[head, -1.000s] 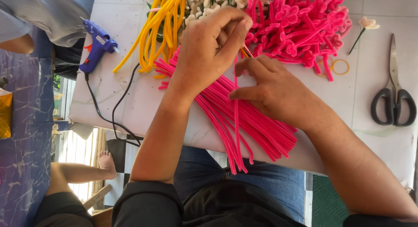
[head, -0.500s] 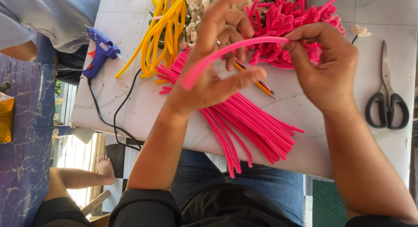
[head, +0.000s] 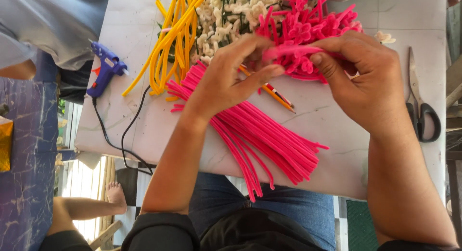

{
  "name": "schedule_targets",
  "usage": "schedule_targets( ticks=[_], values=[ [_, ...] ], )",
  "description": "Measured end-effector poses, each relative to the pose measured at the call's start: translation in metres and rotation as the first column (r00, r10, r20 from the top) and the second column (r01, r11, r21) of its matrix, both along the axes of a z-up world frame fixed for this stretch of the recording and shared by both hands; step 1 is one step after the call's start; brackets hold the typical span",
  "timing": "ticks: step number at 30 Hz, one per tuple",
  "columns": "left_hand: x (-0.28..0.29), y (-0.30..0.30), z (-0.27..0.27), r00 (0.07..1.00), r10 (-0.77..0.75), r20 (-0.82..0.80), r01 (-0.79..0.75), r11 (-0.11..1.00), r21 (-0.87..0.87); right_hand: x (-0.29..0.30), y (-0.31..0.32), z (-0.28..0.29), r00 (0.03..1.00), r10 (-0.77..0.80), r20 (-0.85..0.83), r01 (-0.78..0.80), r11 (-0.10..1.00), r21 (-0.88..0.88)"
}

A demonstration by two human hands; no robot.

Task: The person is creating small flowers by twisting and shaping pink and white pipe cleaners together by hand.

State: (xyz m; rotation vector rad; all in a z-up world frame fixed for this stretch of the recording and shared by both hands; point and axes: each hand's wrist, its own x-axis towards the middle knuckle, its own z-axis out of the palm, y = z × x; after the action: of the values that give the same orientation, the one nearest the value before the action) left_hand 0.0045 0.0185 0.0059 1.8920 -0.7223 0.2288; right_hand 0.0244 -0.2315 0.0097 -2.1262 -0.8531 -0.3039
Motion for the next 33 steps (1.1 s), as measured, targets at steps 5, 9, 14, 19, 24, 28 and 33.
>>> schedule_targets(
  ticks=[5,9,14,19,24,28,33],
  values=[
    [0.025,0.024,-0.061,0.963,0.128,0.239,-0.238,0.819,0.522,0.001,-0.008,-0.006,0.989,-0.149,-0.016,0.149,0.986,0.074],
    [0.033,0.023,-0.083,0.918,0.143,0.369,-0.374,0.619,0.690,0.001,-0.001,0.003,0.989,-0.146,-0.013,0.147,0.985,0.094],
    [0.030,0.028,-0.054,0.975,0.142,0.173,-0.223,0.667,0.710,0.006,-0.004,0.002,0.984,-0.167,0.059,0.160,0.981,0.108],
    [0.015,0.006,0.016,0.987,0.160,0.028,-0.152,0.846,0.512,0.011,-0.001,0.002,0.960,-0.141,0.243,0.123,0.989,0.087],
    [0.035,-0.030,0.015,0.999,0.048,-0.008,-0.046,0.985,0.166,0.015,-0.007,0.000,0.928,-0.174,0.331,0.197,0.980,-0.038],
    [0.037,-0.037,-0.001,0.991,0.066,-0.117,-0.057,0.996,0.075,0.016,-0.016,0.001,0.923,-0.248,0.294,0.274,0.960,-0.050],
    [0.039,-0.031,-0.011,0.968,0.013,-0.249,-0.030,0.998,-0.062,0.015,-0.012,0.002,0.901,-0.226,0.371,0.287,0.951,-0.116]
  ],
)
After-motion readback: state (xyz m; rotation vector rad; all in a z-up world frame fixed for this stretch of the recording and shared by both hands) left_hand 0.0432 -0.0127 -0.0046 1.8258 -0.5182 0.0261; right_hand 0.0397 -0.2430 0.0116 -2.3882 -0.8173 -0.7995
